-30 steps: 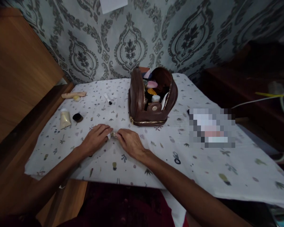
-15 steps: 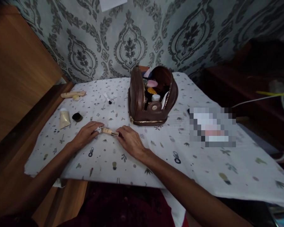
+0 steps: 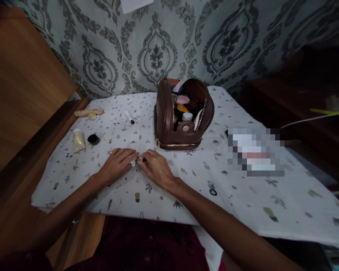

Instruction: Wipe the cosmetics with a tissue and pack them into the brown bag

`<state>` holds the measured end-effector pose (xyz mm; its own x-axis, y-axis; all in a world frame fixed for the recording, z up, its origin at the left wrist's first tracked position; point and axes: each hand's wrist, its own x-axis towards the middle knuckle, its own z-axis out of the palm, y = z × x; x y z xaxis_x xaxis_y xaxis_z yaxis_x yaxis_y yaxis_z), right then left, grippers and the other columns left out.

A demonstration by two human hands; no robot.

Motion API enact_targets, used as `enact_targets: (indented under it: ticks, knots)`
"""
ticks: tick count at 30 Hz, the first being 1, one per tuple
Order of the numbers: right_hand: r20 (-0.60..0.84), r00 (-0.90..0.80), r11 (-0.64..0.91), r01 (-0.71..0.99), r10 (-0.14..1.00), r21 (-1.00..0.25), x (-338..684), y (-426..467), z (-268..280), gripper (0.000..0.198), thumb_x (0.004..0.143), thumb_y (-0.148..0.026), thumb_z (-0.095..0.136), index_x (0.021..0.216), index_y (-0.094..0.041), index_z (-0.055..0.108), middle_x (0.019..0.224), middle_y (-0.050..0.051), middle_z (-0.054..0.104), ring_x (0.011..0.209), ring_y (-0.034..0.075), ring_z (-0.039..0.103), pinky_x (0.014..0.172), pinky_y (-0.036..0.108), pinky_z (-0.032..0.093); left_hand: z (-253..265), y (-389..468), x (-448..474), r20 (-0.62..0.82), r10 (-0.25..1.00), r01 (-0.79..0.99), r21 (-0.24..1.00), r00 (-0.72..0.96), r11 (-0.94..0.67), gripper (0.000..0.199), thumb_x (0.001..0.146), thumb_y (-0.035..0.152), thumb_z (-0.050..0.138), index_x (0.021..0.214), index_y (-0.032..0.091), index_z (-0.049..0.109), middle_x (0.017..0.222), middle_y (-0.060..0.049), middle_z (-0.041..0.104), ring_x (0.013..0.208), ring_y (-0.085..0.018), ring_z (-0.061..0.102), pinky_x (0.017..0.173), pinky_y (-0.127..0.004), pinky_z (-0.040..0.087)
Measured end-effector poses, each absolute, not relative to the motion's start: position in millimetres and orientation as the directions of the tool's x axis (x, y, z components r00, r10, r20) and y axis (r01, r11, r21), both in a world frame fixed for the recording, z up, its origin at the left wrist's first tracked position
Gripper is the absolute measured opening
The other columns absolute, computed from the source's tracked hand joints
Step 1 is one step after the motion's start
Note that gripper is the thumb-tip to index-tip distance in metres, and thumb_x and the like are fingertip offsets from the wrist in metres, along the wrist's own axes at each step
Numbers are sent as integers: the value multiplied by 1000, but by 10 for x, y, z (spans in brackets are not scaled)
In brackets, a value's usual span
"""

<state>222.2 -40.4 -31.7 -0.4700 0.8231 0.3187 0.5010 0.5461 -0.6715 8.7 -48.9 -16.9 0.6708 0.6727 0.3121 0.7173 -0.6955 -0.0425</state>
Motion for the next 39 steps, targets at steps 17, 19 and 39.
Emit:
enact_targets:
  ticks: [17,19,39]
  knots:
    - [-9,-205,-44,-163,979,-986,2234,-278,-207,44,72,-60,73,71,-18,62,60,-2,53,52,10,41,47,24,31,41,-663,-198,162,900,750,504,405,-428,22,97,31,43,95,20,62,86,-3,67,81,-18,63,76,-31,50]
    - [-29,-222,-79,-221,975,-972,2217,-276,-220,41,65,-55,80,77,-17,66,61,-3,55,53,9,42,48,23,33,53,-751,-49,138,910,733,551,392,-399,22,98,30,42,87,20,59,75,0,62,71,-16,59,68,-28,47]
    - [183,-553,525,558,813,-643,2214,-490,-242,9,88,-18,52,79,-20,56,73,1,61,66,16,54,62,27,35,-34,-996,230,509,722,772,160,469,-615,43,92,6,37,131,18,48,126,-14,58,121,-24,55,100,-42,49]
